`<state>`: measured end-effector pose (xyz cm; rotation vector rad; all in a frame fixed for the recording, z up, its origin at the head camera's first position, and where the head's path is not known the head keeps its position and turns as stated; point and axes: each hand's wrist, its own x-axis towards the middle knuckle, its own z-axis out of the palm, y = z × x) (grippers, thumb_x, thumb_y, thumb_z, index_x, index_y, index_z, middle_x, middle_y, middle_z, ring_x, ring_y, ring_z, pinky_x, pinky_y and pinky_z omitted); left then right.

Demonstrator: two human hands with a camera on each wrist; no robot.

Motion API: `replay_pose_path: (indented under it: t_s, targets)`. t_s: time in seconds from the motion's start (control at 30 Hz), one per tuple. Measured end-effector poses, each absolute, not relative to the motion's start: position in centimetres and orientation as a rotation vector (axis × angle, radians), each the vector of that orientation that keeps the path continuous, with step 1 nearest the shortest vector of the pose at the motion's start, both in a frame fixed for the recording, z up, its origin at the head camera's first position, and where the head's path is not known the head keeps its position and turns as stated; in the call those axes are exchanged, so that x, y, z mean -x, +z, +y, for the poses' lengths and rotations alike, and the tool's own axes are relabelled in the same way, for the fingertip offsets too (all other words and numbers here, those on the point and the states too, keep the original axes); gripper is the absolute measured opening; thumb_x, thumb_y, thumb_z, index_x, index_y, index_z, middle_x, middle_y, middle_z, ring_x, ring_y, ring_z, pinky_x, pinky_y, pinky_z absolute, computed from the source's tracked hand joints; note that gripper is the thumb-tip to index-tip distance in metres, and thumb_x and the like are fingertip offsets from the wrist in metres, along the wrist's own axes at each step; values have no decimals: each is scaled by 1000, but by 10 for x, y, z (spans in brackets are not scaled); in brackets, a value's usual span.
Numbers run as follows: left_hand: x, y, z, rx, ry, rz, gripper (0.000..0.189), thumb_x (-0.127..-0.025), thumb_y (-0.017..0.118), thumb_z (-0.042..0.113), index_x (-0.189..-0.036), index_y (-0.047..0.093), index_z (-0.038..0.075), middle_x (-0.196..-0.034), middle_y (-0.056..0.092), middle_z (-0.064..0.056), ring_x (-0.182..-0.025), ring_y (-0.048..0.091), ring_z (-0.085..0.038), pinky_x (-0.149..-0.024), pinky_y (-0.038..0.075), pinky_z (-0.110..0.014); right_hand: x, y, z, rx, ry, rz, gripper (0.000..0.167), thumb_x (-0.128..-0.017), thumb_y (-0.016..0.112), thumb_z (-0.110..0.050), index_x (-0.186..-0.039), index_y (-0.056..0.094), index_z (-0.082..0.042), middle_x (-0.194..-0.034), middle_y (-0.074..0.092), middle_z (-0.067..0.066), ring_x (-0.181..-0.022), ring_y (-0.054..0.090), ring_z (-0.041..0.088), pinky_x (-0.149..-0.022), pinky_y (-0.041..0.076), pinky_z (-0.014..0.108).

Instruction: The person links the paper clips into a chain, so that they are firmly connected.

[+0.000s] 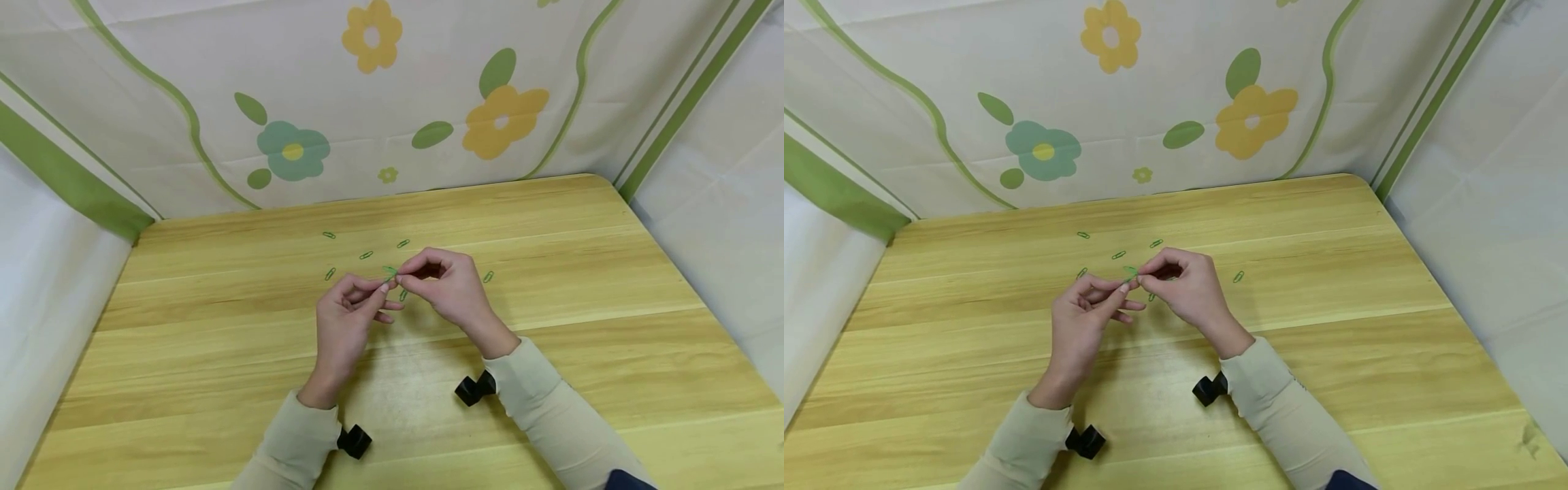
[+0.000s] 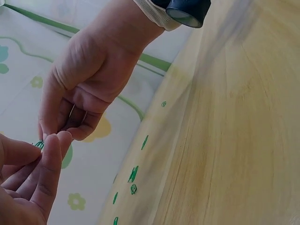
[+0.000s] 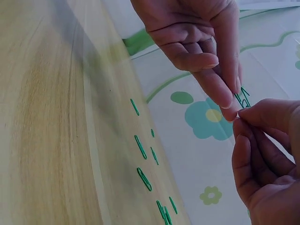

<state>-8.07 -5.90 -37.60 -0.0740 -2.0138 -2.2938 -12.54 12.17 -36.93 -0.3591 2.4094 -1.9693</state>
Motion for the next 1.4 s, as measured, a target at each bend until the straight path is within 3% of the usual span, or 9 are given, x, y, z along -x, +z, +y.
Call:
replay_pose_path:
  t_s: [0.2,0.67,0.83,1.4]
  targets:
    - [81,-377,-59,93,-2265,-2026,12,-101,73,0,-105,68,-11,-115,77,-32,-78,83,-19,-64,66,-35,125,-370,122,382,-1955,2431,5,-92,84,-7,-96,82,-6,-97,82,8,-86,75,20,-72,59,25]
    - [82,-378,-57,77,-2162,-2030,2,-101,70,-4,-99,70,-4,-110,81,-25,-77,83,-18,-61,65,-33,125,-371,122,394,-1939,2442,3,-92,84,-8,-95,82,-7,-98,82,7,-89,75,21,-73,59,26]
    - [82,-379,-57,39,-2131,-2035,5,-100,71,-6,-96,70,-2,-111,79,-30,-77,82,-18,-61,65,-32,124,-370,121,380,-1924,2457,3,-92,84,-9,-95,83,-9,-98,82,6,-89,75,21,-74,59,27]
    - [82,-379,-55,71,-2115,-2054,5,-99,72,-6,-95,71,-4,-108,81,-23,-78,83,-22,-60,65,-34,124,-371,120,395,-1928,2463,7,-94,84,-10,-98,82,-5,-100,82,8,-90,76,20,-74,60,27]
